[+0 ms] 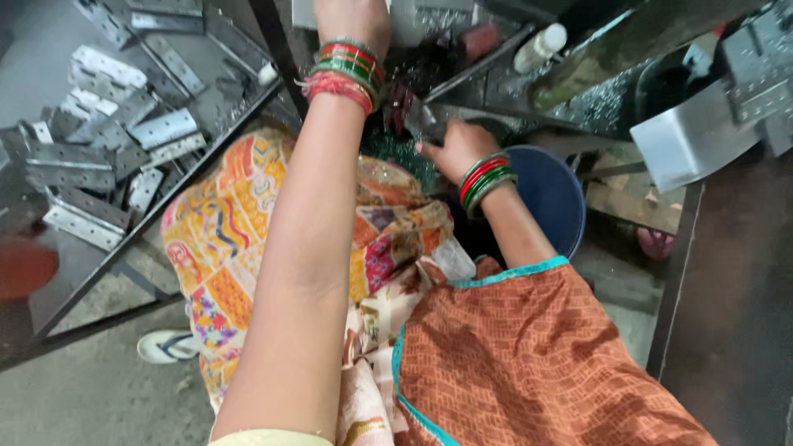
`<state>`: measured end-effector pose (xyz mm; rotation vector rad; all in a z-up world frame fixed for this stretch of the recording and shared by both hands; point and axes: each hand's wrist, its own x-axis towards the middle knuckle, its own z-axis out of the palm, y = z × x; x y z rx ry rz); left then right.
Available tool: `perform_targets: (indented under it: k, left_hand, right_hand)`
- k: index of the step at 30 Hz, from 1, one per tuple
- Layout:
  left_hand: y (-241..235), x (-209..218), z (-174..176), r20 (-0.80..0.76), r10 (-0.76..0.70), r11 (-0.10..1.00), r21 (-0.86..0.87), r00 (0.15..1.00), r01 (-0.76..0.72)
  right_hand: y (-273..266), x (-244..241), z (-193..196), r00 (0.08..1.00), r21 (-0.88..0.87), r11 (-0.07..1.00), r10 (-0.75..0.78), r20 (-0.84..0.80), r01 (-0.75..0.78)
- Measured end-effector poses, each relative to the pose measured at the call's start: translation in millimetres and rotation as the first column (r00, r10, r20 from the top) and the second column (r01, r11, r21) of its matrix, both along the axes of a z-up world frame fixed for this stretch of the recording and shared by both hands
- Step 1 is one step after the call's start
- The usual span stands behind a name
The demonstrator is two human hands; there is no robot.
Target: The person picks up metal brackets from a bin and places them into a machine to be punched or formed, then removes the finished pieces and drops them into a separate container.
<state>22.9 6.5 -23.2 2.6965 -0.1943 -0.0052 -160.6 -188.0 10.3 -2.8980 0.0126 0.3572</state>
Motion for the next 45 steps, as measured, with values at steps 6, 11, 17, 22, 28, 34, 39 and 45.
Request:
perform_targets:
  k: [6, 11, 17, 22, 28, 34, 39, 45]
  left_hand:
    - [4.7, -1.4, 23.1, 0.367, 0.026, 0.997, 0.062, 0.93, -0.052]
    - [9.1, -12.7, 30.4, 0.372, 0.008, 1.0, 0.018, 0.928, -0.016]
    - [4.7, -5.1, 31.8, 0.288, 0.001, 0.995, 0.096, 0.958, -0.03]
    - [6.1, -4.5, 27.2, 0.422, 0.015, 0.997, 0.057, 0.906, -0.043]
    - [4.1, 2.9, 23.2, 0.37, 0.018, 0.996, 0.072, 0.929, -0.048]
    - [-0.6, 21.0, 18.6, 0.291, 0.028, 0.995, 0.084, 0.956, -0.055]
    - [-0.4, 26.0, 24.0, 0.254, 0.007, 0.991, 0.126, 0.967, -0.04]
    - [-4.5, 12.9, 25.3, 0.128, 0.011, 0.992, 0.125, 0.992, -0.027]
  right_hand:
    - [18.4, -43.4, -45.0, 0.986, 0.05, 0.985, -0.164, 0.004, 0.164]
    - [-0.4, -17.2, -45.4, 0.996, 0.084, 0.993, -0.083, -0.034, 0.085]
    - [4.6, -22.2, -41.0, 0.997, 0.057, 0.995, -0.074, -0.035, 0.076]
    - [7.9, -33.6, -40.0, 0.991, 0.073, 0.988, -0.135, -0.016, 0.136]
    - [6.0, -1.6, -12.9, 0.991, 0.007, 0.997, -0.074, -0.109, 0.075]
    - [9.6, -34.0, -41.4, 0.992, 0.094, 0.987, -0.128, -0.021, 0.129]
    - [1.4, -11.6, -37.2, 0.997, 0.164, 0.984, -0.064, -0.052, 0.072]
    - [13.0, -31.9, -35.5, 0.99, 0.061, 0.989, -0.131, -0.06, 0.134]
